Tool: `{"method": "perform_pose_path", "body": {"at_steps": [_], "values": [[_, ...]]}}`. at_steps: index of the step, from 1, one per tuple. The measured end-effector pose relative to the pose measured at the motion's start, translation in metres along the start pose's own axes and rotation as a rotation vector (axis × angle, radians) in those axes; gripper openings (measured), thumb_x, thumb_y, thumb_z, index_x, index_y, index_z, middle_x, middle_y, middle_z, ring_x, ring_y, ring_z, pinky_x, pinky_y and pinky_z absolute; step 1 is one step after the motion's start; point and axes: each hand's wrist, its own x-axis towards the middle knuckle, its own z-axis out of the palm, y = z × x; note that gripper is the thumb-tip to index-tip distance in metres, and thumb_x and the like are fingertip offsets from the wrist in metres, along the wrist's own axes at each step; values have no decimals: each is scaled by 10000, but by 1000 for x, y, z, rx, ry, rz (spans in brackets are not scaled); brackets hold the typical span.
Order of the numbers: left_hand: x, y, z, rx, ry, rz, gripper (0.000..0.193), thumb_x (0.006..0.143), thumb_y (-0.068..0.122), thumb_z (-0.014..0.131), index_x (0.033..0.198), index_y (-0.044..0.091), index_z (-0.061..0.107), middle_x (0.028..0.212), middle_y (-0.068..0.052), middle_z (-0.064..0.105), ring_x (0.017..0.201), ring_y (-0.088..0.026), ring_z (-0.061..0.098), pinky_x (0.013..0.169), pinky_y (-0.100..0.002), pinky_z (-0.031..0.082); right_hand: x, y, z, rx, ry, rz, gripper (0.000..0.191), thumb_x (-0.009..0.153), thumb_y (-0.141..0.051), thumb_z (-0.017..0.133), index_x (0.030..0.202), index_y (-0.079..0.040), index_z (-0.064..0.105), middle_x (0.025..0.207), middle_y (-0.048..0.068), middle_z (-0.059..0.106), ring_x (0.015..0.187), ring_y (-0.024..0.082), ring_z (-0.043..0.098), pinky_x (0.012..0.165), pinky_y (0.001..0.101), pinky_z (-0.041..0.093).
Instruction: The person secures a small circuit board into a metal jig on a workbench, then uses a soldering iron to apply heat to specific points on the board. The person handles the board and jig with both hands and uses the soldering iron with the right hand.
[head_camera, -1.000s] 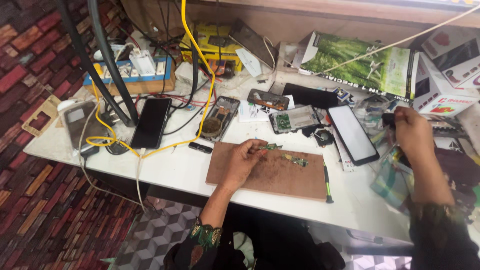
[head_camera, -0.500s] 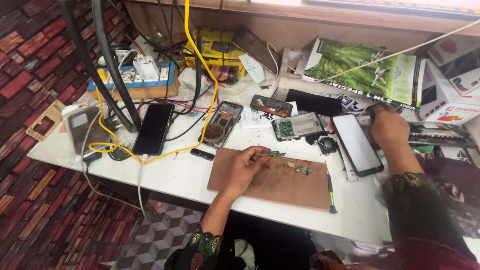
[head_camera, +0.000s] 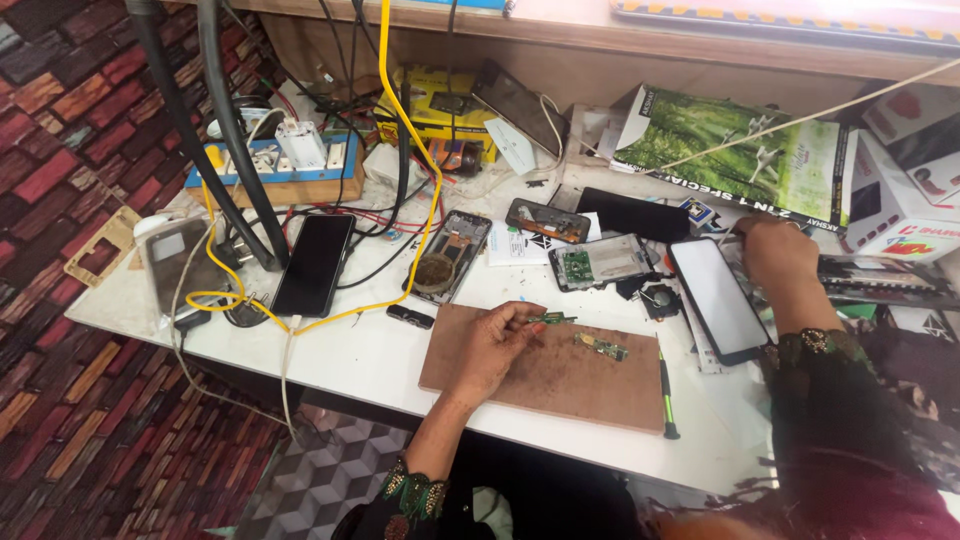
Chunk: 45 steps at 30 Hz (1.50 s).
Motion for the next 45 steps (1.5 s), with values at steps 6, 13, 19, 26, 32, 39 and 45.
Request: {"method": "perform_pose_path", "body": {"at_steps": [6, 13, 19, 26, 32, 39, 45], "values": [[4, 6, -2, 45, 2, 9, 212, 963, 6, 662, 1171, -13, 695, 907, -12, 709, 811, -74, 682, 749, -213, 556, 0, -4, -2, -145, 55, -108, 321, 979, -111, 533, 1223, -243, 695, 1268, 83, 704, 1054, 328, 725, 830, 478, 581], [5, 9, -2, 38, 14, -25, 220, 964, 3, 657, 1180, -10, 699, 905, -14, 708, 811, -79, 690, 745, -217, 564, 0, -2, -9, -233, 28, -146, 350, 1022, -120, 495, 1314, -224, 657, 1194, 95, 744, 1051, 298, 744, 851, 432, 593], [2, 9, -1, 28, 11, -21, 233, 970, 11, 639, 1196, -7, 695, 909, -19, 710, 841, -83, 706, 760, -213, 564, 4, -2, -13, -143, 22, -126, 319, 966, -103, 530, 1216, -202, 702, 1194, 130, 735, 1069, 337, 720, 850, 470, 583], [-4, 12, -2, 108, 35, -9, 207, 964, 25, 672, 1165, -9, 707, 861, -19, 707, 792, -86, 700, 718, -214, 544, -4, 2, -4, -6, 23, -96, 366, 933, -105, 559, 1237, -251, 702, 1233, 116, 723, 1118, 339, 696, 902, 475, 562], [-6, 7, -1, 47, 25, -4, 216, 967, 20, 659, 1176, -9, 702, 870, -8, 689, 805, -79, 690, 730, -212, 542, -6, 5, -8, -182, -44, -196, 417, 959, -106, 525, 1342, -248, 610, 1310, 89, 685, 1082, 320, 720, 900, 444, 577], [-4, 10, 3, 35, 16, -45, 207, 972, 21, 648, 1171, -4, 697, 878, -4, 702, 816, -71, 697, 747, -209, 555, -5, 17, -3, -341, 95, -293, 374, 1015, -103, 477, 1355, -203, 593, 1370, 43, 659, 1045, 282, 746, 848, 426, 603], [-3, 13, 7, 129, 34, -34, 212, 964, 24, 674, 1171, 6, 716, 858, -4, 690, 803, -66, 667, 737, -211, 548, -2, 34, -6, -230, 17, -287, 461, 933, -131, 550, 1376, -241, 612, 1264, 41, 699, 1017, 258, 743, 839, 406, 592]]}}
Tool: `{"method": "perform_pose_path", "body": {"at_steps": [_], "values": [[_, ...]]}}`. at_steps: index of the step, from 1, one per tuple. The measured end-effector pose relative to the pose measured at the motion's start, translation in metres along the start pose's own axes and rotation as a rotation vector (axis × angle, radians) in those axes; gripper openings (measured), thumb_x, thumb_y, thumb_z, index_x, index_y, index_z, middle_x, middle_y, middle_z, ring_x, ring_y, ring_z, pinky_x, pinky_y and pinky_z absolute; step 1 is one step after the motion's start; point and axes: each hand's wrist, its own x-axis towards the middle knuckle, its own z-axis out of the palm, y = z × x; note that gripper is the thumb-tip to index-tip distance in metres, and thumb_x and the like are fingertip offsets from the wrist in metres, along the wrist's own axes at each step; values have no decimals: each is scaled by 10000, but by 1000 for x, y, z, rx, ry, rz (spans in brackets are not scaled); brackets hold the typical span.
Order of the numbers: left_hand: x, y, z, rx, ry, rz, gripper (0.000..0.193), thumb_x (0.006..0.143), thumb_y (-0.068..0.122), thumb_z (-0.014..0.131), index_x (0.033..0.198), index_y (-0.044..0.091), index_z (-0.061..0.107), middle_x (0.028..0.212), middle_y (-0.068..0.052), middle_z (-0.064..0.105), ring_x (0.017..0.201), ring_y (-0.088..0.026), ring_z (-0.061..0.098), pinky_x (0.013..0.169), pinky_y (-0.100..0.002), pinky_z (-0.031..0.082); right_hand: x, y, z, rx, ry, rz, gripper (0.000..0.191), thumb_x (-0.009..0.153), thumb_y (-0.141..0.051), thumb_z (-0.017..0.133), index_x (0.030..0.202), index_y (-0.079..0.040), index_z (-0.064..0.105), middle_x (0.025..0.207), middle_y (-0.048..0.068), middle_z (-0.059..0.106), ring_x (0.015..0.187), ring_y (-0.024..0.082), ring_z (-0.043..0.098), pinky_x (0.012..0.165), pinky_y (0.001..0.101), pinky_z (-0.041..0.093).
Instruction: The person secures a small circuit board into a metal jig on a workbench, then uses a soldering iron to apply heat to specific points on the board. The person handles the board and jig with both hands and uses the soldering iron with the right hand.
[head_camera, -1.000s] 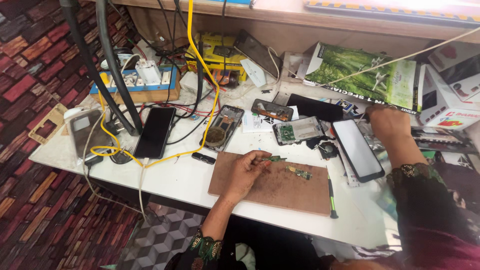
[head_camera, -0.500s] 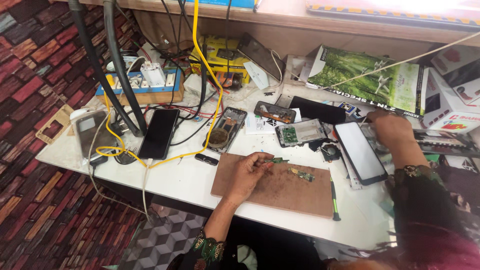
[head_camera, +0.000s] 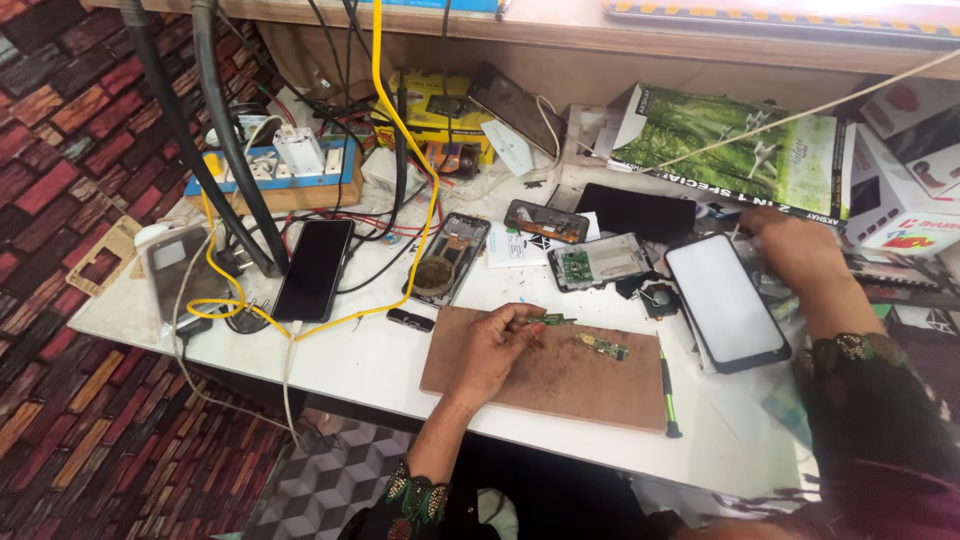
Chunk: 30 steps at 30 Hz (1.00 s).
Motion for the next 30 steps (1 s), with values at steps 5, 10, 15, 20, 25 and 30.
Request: {"method": "perform_pose_path", "body": {"at_steps": [5, 10, 15, 20, 25, 30], "values": [[0, -1, 1, -37, 0, 10, 220, 954, 18, 667, 1169, 5, 710, 866, 7, 705, 803, -61, 672, 743, -206, 551, -11, 2, -4, -108, 224, -135, 382, 940, -82, 530, 1284, -202, 647, 1337, 30, 673, 1030, 250, 730, 838, 380, 588], [-1, -7, 2, -96, -3, -15, 216, 967, 29, 667, 1177, -3, 705, 862, 3, 678, 793, -66, 674, 735, -210, 552, -16, -1, -11, -294, 339, -177, 298, 944, -149, 560, 1210, -219, 675, 1201, -15, 688, 1140, 214, 707, 955, 367, 572], [0, -17, 2, -107, -9, 20, 210, 969, 24, 665, 1173, -8, 702, 871, -2, 687, 792, -67, 672, 733, -206, 547, -15, -1, -23, -465, 226, -128, 234, 937, -187, 612, 1143, -215, 719, 1127, -21, 713, 1095, 180, 703, 969, 382, 554], [-1, -21, 1, -69, 6, 41, 188, 970, 7, 676, 1154, -16, 712, 868, -7, 690, 791, -59, 650, 732, -204, 538, -34, -1, -42, -572, 113, -62, 130, 919, -204, 653, 947, -215, 779, 1105, -21, 719, 1133, 171, 691, 945, 353, 543], [-5, -8, -2, -72, -1, 28, 200, 962, 16, 669, 1157, -3, 709, 879, 3, 699, 801, -56, 658, 744, -198, 533, -53, 5, -67, -600, 57, -9, 123, 870, -215, 679, 922, -246, 786, 1127, -37, 711, 1157, 166, 674, 947, 359, 529], [-12, 4, -8, -13, -4, -42, 203, 969, 56, 667, 1165, 22, 709, 864, 13, 700, 802, -52, 673, 740, -199, 539, -70, 24, -74, -568, 328, 44, 196, 893, -197, 680, 1067, -200, 769, 1065, -12, 717, 1074, 175, 676, 912, 313, 554]]}}
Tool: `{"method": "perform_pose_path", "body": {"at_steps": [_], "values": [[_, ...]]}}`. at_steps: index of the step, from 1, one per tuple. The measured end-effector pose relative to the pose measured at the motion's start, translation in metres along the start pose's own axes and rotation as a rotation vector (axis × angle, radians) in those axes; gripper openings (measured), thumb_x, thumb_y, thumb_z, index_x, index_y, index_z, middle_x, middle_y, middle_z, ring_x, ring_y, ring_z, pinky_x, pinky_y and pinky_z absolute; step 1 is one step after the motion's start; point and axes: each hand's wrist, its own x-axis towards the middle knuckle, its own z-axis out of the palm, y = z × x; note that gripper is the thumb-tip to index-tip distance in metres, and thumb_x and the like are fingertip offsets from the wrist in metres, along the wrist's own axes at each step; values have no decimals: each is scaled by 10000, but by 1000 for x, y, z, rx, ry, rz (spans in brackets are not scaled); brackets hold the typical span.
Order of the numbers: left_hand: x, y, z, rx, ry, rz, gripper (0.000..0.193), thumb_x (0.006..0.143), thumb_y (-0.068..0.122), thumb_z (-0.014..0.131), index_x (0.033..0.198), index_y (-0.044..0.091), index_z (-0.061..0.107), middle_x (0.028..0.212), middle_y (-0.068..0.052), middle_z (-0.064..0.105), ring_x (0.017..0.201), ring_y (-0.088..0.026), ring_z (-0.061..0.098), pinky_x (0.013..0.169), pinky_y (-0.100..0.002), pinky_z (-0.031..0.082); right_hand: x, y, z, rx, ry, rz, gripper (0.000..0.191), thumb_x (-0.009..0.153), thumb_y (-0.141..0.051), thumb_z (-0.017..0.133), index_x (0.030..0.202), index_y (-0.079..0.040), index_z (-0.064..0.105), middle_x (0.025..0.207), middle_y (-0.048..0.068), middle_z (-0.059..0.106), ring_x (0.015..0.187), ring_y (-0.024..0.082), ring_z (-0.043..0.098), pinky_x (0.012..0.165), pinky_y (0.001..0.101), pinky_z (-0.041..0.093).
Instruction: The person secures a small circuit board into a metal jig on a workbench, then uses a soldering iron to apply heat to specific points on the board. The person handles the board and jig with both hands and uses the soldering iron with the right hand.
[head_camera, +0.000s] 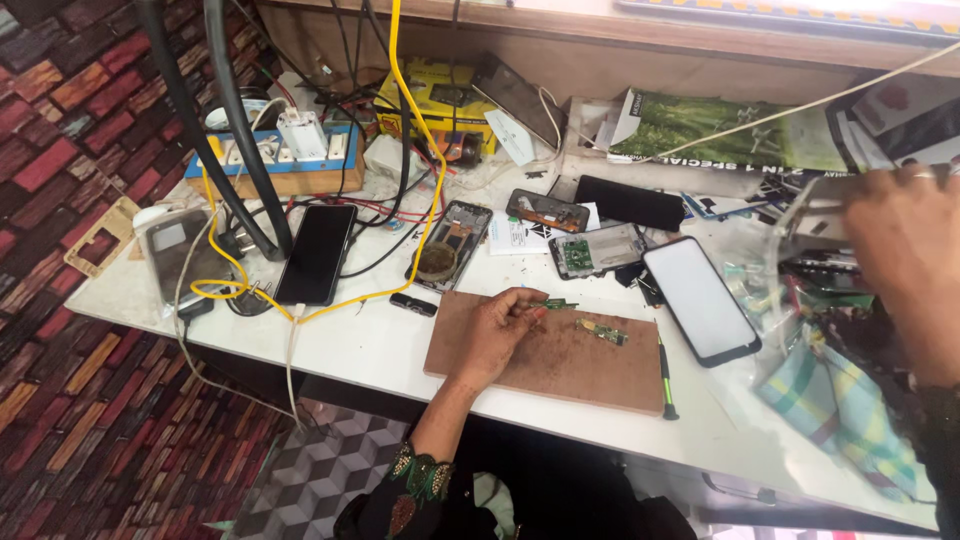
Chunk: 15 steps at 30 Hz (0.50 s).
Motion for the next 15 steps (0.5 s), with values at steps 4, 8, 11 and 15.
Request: {"method": "perform_pose_path", "body": {"at_steps": [4, 8, 11, 15], "values": [[1, -1, -2, -66, -12, 20, 215, 968, 49, 660, 1176, 20, 707, 876, 16, 691, 812, -53, 666, 749, -196, 532, -8, 8, 15, 297, 112, 129, 373, 740, -178, 701, 1103, -150, 783, 1060, 64, 705, 1012, 232, 678, 934, 333, 571], [0, -5, -4, -11, 2, 35, 195, 970, 39, 682, 1159, 7, 713, 863, 7, 685, 797, -58, 652, 727, -195, 513, -3, 8, 21, 196, 90, 61, 270, 799, -132, 718, 1050, -185, 803, 1022, 48, 716, 1007, 244, 676, 883, 316, 554], [-2, -5, -6, -50, -10, 50, 206, 972, 31, 663, 1172, 8, 707, 864, 15, 674, 801, -50, 648, 742, -193, 524, 6, 12, 12, 7, -8, -108, 66, 877, -176, 730, 906, -172, 790, 1002, 3, 723, 1027, 194, 667, 937, 286, 530], [-1, -5, -6, -67, -7, 40, 209, 971, 20, 655, 1174, -3, 702, 872, 5, 691, 805, -53, 660, 741, -193, 523, 11, 13, 0, 56, -99, -139, 69, 869, -171, 730, 907, -171, 788, 995, 6, 724, 1008, 199, 672, 925, 297, 535]]}}
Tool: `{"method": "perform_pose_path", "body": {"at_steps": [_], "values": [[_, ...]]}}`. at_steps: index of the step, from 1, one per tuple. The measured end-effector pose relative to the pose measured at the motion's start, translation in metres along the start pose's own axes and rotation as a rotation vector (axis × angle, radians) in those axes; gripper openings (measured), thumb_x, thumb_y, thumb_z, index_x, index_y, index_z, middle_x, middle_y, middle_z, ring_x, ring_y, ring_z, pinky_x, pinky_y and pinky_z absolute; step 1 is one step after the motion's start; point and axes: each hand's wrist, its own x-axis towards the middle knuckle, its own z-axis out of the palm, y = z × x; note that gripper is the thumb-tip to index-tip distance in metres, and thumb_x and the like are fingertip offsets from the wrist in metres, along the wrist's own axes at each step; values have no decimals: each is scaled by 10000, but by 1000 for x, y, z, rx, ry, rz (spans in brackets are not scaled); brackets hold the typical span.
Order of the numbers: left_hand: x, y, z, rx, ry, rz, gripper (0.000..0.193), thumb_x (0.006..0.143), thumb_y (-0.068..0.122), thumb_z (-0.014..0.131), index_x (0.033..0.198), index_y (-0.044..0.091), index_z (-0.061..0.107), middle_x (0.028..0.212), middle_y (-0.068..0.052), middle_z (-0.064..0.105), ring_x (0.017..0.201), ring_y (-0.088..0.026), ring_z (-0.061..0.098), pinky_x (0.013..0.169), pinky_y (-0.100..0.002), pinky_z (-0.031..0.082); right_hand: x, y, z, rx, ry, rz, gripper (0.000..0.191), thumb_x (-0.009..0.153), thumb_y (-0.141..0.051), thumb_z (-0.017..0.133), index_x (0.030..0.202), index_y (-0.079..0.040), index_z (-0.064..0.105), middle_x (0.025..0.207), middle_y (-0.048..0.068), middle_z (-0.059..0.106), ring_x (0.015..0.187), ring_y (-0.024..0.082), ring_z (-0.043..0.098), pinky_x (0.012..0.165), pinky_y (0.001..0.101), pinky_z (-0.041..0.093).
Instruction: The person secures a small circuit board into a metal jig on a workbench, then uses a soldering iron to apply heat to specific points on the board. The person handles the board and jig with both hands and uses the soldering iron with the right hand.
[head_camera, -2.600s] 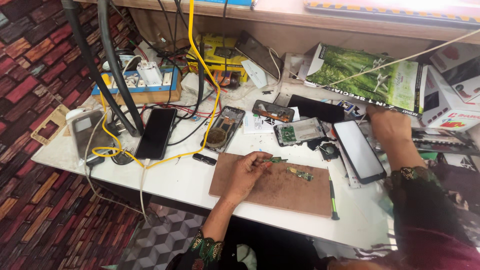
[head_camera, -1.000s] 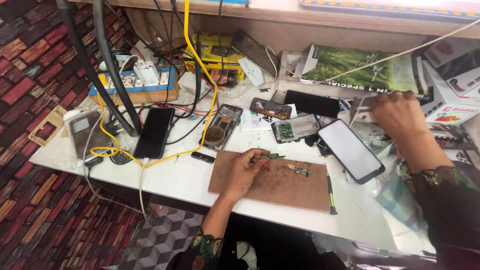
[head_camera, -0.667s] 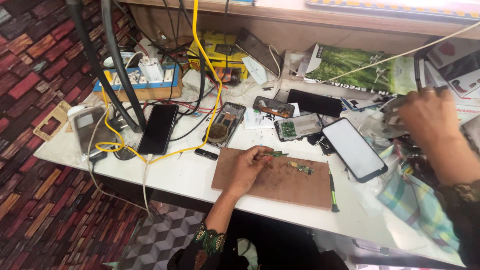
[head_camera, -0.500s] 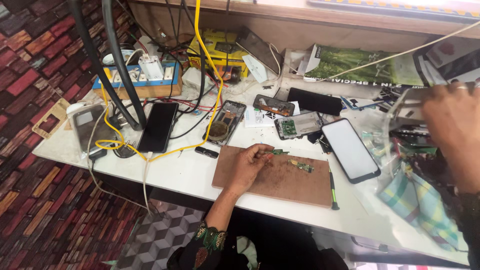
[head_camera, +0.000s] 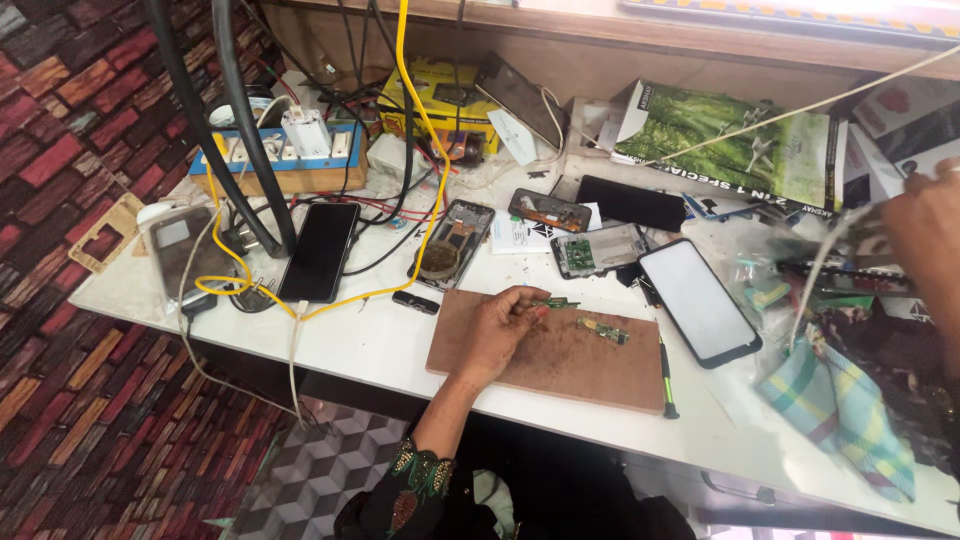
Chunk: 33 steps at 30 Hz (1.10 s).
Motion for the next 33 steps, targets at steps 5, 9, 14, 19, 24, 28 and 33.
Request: {"method": "perform_pose_path", "body": {"at_steps": [5, 9, 14, 19, 24, 28, 33], "values": [[1, 0, 0, -87, -14, 2, 225, 975, 19, 635, 1191, -15, 691, 902, 3, 697, 823, -55, 676, 757, -197, 558, -4, 2, 1, 119, -90, 6, 74, 859, -164, 730, 908, -171, 785, 985, 11, 726, 985, 205, 678, 909, 310, 541], [0, 2, 2, -26, 0, -15, 218, 979, 30, 650, 1188, -18, 693, 879, -11, 688, 805, -67, 677, 732, -203, 549, -13, 5, 18, 226, -167, 17, 79, 851, -159, 731, 909, -170, 783, 978, 15, 728, 967, 209, 683, 897, 320, 545], [-2, 6, 0, 53, 10, 3, 210, 990, 37, 657, 1189, -14, 703, 877, -21, 691, 805, -73, 660, 736, -208, 540, -21, 3, 20, 361, -244, 39, 87, 841, -153, 731, 910, -170, 780, 968, 19, 730, 943, 215, 689, 882, 333, 551], [-2, 7, 1, -24, -3, 25, 216, 984, 31, 643, 1191, -2, 696, 900, 0, 683, 819, -67, 671, 753, -203, 545, -46, 7, 8, 516, -314, 70, 96, 830, -146, 731, 911, -169, 778, 958, 24, 731, 920, 221, 695, 866, 346, 557], [-5, 7, -2, 32, 9, 15, 212, 979, 39, 645, 1181, 6, 703, 865, 9, 688, 799, -63, 676, 728, -201, 539, -49, 5, 43, 694, -355, 84, 106, 820, -140, 731, 913, -169, 775, 949, 28, 733, 897, 227, 701, 851, 360, 563], [-4, 7, -2, 1, 8, 12, 215, 979, 40, 654, 1185, 8, 707, 846, 12, 668, 794, -62, 667, 718, -201, 532, -61, 7, 49, 839, -334, 82, 115, 812, -135, 731, 914, -168, 773, 941, 32, 735, 878, 231, 706, 839, 370, 567], [-4, 2, -5, -26, 18, 13, 202, 979, 49, 654, 1169, 2, 704, 843, 10, 677, 792, -62, 670, 710, -197, 529, -63, 6, 22, 1014, -106, 10, 126, 802, -129, 731, 915, -168, 770, 932, 36, 737, 855, 237, 712, 823, 383, 573]]}}
